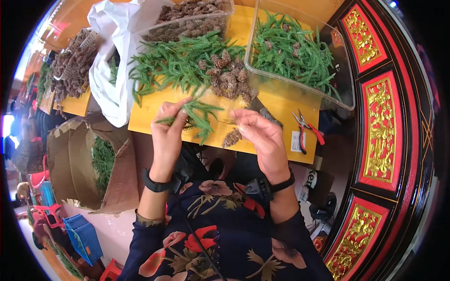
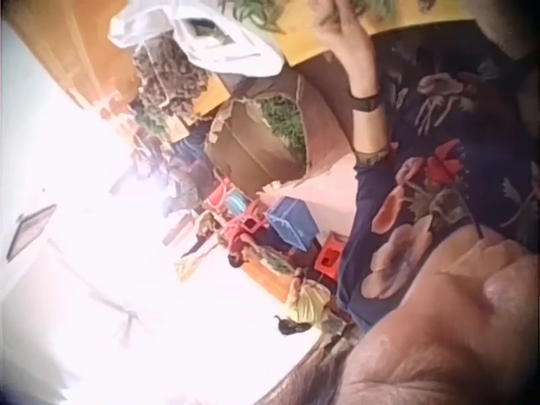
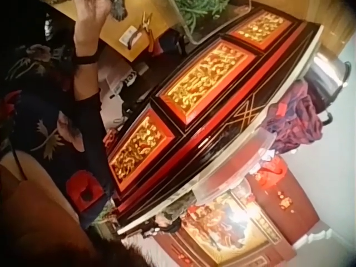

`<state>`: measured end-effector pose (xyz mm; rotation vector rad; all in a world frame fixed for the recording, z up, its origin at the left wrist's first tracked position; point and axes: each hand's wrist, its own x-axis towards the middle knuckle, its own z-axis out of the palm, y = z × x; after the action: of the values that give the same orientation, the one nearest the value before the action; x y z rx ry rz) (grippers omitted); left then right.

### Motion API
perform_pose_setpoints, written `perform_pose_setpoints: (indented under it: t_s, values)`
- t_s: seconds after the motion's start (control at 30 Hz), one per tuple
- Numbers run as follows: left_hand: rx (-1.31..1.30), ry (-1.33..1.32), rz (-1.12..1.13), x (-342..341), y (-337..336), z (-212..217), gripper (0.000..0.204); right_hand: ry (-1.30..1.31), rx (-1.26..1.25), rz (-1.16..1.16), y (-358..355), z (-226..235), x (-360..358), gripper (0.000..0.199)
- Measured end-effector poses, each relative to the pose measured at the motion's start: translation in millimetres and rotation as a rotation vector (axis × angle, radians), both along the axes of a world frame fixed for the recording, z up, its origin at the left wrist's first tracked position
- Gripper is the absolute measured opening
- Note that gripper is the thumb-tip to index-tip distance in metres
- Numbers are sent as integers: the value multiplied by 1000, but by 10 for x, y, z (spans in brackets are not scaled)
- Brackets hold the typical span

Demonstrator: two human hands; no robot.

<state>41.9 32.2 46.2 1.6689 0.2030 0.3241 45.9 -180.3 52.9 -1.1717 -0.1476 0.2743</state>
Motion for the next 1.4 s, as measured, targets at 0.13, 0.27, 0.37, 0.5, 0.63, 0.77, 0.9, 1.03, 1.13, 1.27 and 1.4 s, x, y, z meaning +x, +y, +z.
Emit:
perform_pose_setpoints:
  t_s: [0.13, 0.27, 0.37, 0.5, 0.63, 0.77, 0.9, 1.03, 1.13, 1.27, 1.4]
  values:
    - [178, -49, -55, -124, -105, 63, 21, 9, -49, 122, 135, 2, 16, 10]
    - [240, -56, -43, -163, -118, 90, 22, -88, -164, 178, 200, -7, -54, 6]
    - [182, -42, -6, -184, -92, 76, 22, -306, -305, 85, 239, 38, -94, 5]
    - [-114, 85, 4, -226, -22, 85, 23, -733, -565, -142, 290, 81, -131, 9]
    - [-536, 300, -99, -238, -28, 249, 28, -981, -762, -234, 359, 45, -204, 12]
    - [-692, 299, -113, -243, -47, 237, 33, -1011, -816, -202, 444, -2, -287, 13]
    - [-535, 192, -143, -257, 23, 157, 36, -917, -734, -131, 429, 11, -311, 12]
    - [-562, 190, -144, -283, 74, 158, 38, -742, -581, -116, 238, 66, -263, 9]
    - [-568, 174, -161, -295, 62, 138, 39, -616, -501, -130, 118, 47, -203, 6]
    - [-479, 157, -110, -297, -5, 194, 40, -423, -327, -162, 79, -57, -115, 3]
    - [-506, 162, -265, -290, 11, 213, 40, -480, -399, -58, 93, -101, -8, 6]
